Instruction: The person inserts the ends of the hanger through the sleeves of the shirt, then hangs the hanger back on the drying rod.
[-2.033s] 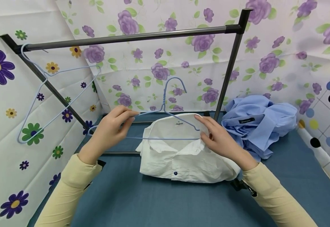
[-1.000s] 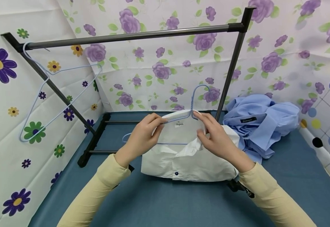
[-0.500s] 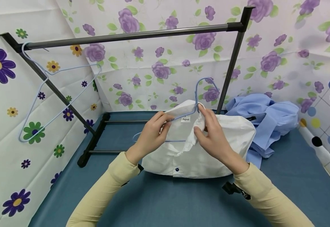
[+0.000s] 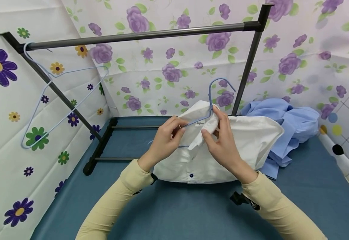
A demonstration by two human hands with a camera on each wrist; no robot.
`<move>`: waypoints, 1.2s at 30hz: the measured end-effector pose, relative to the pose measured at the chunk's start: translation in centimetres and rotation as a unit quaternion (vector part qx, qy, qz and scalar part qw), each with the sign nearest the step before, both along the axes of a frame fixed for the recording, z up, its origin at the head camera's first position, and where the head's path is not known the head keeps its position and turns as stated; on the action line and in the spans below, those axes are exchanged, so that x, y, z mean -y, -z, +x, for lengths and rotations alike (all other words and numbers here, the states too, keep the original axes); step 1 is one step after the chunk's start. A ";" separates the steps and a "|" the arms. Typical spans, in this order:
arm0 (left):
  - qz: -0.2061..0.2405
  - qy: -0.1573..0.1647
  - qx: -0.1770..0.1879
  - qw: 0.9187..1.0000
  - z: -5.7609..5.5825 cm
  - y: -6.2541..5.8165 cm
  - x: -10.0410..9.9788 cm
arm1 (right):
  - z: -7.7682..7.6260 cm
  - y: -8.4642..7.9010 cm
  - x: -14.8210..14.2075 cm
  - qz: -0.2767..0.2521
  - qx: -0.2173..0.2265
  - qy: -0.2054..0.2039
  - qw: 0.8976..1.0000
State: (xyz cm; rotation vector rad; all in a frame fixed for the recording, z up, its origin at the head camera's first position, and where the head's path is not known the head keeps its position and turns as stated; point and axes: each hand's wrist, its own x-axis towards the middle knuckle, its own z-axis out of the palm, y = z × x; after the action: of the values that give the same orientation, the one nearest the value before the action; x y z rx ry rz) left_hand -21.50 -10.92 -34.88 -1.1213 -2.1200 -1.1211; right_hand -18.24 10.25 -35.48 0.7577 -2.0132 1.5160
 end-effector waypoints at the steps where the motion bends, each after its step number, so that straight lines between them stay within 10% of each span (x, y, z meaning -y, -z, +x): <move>1: 0.004 0.002 0.003 1.000 0.0 0.0 -0.1 | 0.1 -0.1 0.1 -0.001 -0.003 0.000 1.000; 16: 0.045 0.008 0.067 0.997 0.4 0.4 -0.3 | 0.1 -0.8 -1.2 0.026 -0.023 -0.004 0.999; 24: 0.063 0.013 0.078 0.995 0.8 0.4 0.6 | 0.3 -2.6 -4.5 0.008 -0.105 0.112 0.988; 29: 0.068 0.007 0.093 0.993 0.8 0.5 1.1 | 0.3 -3.8 -8.2 -0.027 -0.169 0.237 0.956; 36: 0.068 -0.005 0.098 0.993 1.1 0.2 1.7 | -1.0 -1.9 -14.8 0.101 -0.056 0.202 0.972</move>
State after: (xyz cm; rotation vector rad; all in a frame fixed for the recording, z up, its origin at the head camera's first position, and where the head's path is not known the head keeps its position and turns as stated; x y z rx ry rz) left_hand -20.43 -12.65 -35.05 -0.9710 -2.1530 -1.3985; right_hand -19.28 25.05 -33.54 0.4565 -2.0993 1.0269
